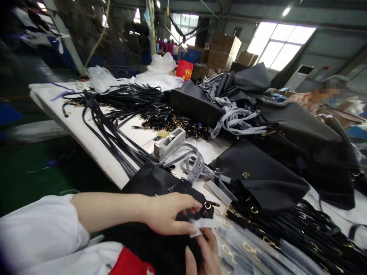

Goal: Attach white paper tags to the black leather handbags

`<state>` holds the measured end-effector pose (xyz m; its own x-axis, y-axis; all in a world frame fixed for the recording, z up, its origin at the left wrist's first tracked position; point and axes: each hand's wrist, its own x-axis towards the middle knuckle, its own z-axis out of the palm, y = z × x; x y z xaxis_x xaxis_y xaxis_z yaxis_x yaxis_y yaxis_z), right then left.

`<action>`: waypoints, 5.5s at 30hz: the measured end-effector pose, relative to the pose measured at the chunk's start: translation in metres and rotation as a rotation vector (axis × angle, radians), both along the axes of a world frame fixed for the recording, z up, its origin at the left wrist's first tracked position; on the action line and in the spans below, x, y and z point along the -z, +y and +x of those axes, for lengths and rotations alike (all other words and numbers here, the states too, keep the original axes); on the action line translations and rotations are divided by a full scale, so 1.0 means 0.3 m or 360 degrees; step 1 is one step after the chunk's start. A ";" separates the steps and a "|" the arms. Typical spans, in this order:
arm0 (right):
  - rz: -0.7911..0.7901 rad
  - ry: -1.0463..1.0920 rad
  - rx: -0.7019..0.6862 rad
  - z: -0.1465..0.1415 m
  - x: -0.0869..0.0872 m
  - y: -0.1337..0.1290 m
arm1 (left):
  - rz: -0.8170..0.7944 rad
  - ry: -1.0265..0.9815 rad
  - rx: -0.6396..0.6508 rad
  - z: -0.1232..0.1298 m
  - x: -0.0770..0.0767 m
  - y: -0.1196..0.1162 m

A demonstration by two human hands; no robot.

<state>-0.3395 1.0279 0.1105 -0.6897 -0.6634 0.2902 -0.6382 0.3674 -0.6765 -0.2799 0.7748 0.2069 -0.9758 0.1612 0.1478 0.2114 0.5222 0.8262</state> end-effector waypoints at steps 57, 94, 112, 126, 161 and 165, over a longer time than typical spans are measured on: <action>-0.0911 -0.1999 -0.0118 0.052 -0.198 -0.524 | 0.0546 0.0219 -0.1166 0.381 0.266 -0.096; -0.0368 -0.1819 -0.0195 0.064 -0.184 -0.505 | 0.1042 0.0039 -0.0757 0.330 0.239 -0.080; -0.0168 -0.1879 -0.0313 0.045 -0.177 -0.495 | 0.1738 -0.0243 -0.0590 0.298 0.224 -0.069; -0.0349 -0.1599 0.0007 0.081 -0.141 -0.522 | 0.1244 -0.0399 -0.0675 0.244 0.211 -0.094; -0.0349 -0.1471 -0.0023 0.068 -0.114 -0.536 | -0.0066 0.0312 -0.0933 0.180 0.157 -0.125; -0.0358 -0.1289 -0.0103 0.053 -0.104 -0.533 | 0.0083 0.0250 -0.0916 0.176 0.156 -0.131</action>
